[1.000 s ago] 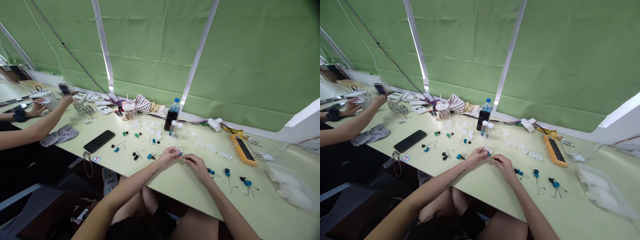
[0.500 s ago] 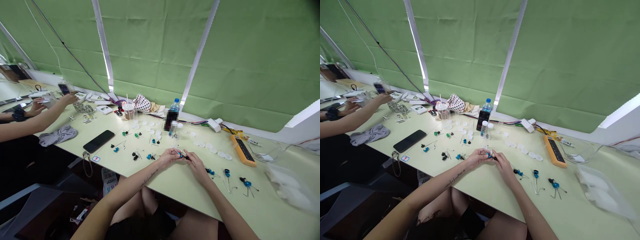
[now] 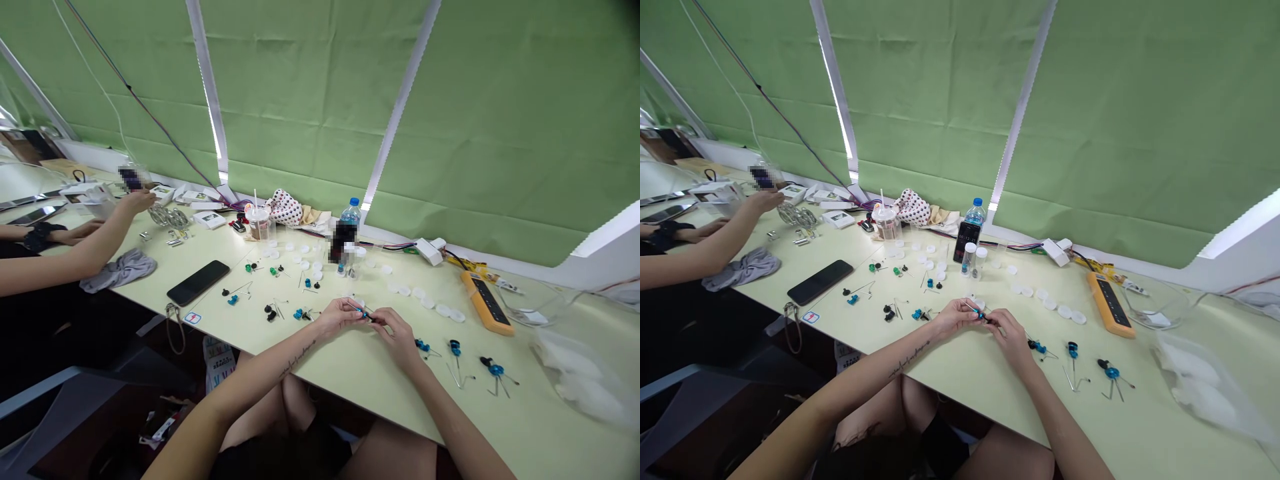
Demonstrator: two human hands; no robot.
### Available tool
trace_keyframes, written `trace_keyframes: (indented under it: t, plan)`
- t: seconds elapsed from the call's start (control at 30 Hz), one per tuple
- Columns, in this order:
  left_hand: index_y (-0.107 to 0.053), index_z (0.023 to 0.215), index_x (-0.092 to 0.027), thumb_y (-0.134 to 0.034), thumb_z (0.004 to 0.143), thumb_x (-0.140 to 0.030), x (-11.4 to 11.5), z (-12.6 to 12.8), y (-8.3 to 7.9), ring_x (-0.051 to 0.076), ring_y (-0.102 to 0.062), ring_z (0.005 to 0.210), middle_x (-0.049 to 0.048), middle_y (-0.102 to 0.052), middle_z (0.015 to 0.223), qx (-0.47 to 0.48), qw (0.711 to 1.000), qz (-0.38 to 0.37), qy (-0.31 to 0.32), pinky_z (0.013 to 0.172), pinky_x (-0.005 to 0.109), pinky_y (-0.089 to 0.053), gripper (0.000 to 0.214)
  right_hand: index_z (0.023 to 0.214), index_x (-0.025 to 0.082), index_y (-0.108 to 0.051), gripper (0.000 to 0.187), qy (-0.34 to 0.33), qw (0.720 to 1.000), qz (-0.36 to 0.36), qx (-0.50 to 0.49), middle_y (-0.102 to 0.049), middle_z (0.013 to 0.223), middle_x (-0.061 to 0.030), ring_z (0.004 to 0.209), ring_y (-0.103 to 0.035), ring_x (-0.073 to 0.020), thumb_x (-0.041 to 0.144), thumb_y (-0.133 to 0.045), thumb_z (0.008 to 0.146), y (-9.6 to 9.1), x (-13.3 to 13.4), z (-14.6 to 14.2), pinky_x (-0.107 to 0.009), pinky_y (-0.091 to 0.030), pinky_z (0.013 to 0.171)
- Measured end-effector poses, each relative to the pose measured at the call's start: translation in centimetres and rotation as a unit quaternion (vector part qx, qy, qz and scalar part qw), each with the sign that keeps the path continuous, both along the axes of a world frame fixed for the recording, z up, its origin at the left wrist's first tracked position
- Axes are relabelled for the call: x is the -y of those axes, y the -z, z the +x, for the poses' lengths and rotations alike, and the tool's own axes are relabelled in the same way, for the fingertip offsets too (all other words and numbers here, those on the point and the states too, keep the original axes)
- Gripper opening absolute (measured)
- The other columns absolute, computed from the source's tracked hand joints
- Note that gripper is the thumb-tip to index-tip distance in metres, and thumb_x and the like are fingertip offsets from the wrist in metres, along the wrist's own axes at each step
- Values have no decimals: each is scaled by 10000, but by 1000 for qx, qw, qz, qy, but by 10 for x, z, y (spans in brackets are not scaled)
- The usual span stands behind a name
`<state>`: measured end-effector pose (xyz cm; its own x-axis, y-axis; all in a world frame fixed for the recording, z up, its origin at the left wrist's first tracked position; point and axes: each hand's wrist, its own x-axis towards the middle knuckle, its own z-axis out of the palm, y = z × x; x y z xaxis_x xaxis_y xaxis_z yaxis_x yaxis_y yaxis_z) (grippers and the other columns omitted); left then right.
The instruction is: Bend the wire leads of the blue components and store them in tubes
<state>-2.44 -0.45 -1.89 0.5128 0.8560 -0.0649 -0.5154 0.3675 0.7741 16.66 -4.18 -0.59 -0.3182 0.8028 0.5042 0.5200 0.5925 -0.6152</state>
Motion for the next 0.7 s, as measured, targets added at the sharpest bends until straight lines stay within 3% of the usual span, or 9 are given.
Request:
trace_keyframes:
  t: [0.27, 0.7]
  plan:
    - [-604, 818, -88, -850, 498, -249, 0, 2, 1, 173, -672, 738, 54, -683, 739, 1, 1000, 0, -8, 840, 334, -486, 434, 992, 234, -600, 175, -1, 1000, 19, 12, -569, 987, -79, 819, -593, -187, 284, -453, 910, 0, 0, 0, -335, -508, 731]
    - [-607, 788, -95, -840, 517, -227, 4, 2, -3, 154, -655, 729, 59, -682, 760, 2, 999, 22, -34, 817, 331, -479, 381, 968, 256, -637, 171, 63, 997, 42, -12, -600, 991, -77, 891, -603, -207, 309, -493, 891, 6, 4, -6, -362, -509, 794]
